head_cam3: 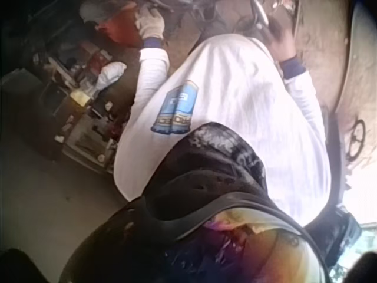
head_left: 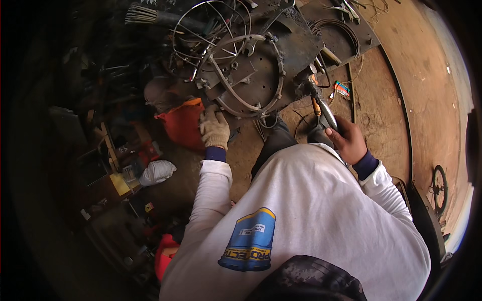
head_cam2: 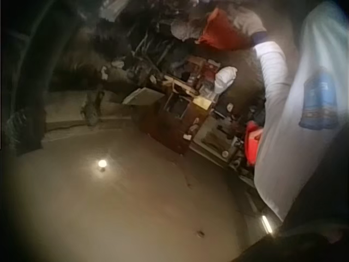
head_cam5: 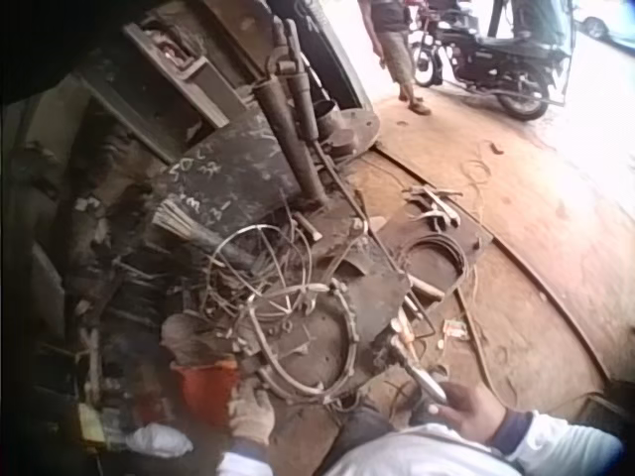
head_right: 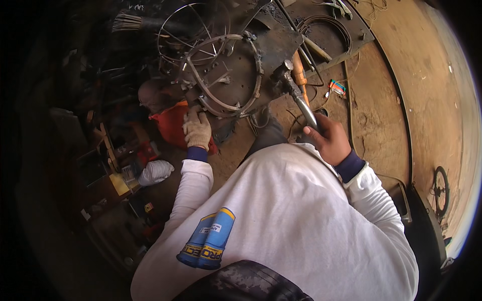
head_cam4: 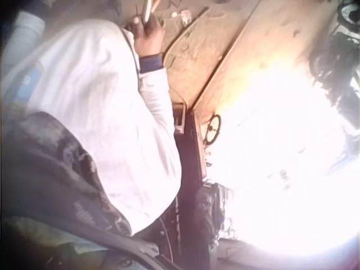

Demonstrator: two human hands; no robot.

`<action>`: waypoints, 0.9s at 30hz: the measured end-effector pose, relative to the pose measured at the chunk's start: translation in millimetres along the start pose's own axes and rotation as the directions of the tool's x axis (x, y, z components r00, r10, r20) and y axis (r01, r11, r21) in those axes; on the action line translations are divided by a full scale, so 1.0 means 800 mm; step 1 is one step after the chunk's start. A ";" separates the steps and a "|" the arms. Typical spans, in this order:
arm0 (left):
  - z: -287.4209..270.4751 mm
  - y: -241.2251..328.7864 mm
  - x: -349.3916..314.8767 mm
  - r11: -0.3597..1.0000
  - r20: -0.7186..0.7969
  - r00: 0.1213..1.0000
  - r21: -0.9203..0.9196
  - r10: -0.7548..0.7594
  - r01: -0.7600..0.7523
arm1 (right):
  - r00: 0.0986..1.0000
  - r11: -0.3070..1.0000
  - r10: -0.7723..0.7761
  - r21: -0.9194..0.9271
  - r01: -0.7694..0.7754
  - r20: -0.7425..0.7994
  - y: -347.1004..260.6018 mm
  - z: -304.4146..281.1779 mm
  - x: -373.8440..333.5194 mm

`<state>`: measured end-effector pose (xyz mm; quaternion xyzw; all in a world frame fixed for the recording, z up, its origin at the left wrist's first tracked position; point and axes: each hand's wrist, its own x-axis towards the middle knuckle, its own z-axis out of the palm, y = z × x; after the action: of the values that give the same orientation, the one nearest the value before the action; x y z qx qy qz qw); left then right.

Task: The person uses a hammer and chisel to chip away at a metal assembly, then switches to an angle grinder to cut and smooth the metal, creating sparks. They continue to use the hammer and chisel to remove debris and inspect the work area.

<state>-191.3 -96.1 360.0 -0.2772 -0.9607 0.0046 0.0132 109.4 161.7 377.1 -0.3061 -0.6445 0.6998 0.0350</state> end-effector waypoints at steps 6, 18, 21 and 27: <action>-0.004 0.007 -0.002 1.000 -0.030 0.999 -0.018 -0.019 0.019 | 1.000 0.999 0.025 0.037 -0.025 0.014 0.006 -0.001 0.003; -0.051 0.015 -0.010 0.893 -0.028 0.978 -0.413 -0.208 0.179 | 0.999 0.997 0.032 -0.074 -0.033 -0.012 -0.022 0.004 0.006; -0.064 0.019 -0.022 0.828 -0.304 0.930 -0.561 -0.205 -0.001 | 0.997 0.997 -0.054 -0.055 0.051 -0.054 -0.019 0.007 0.006; -0.128 0.103 -0.038 0.599 -0.429 0.878 -0.653 0.210 -0.463 | 0.963 0.965 -0.263 -0.005 0.263 -0.065 -0.054 0.022 0.017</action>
<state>-118.9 -42.2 460.1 -0.4336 -0.7928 -0.4256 0.0484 75.4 159.5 411.3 -0.2404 -0.6767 0.6797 0.1490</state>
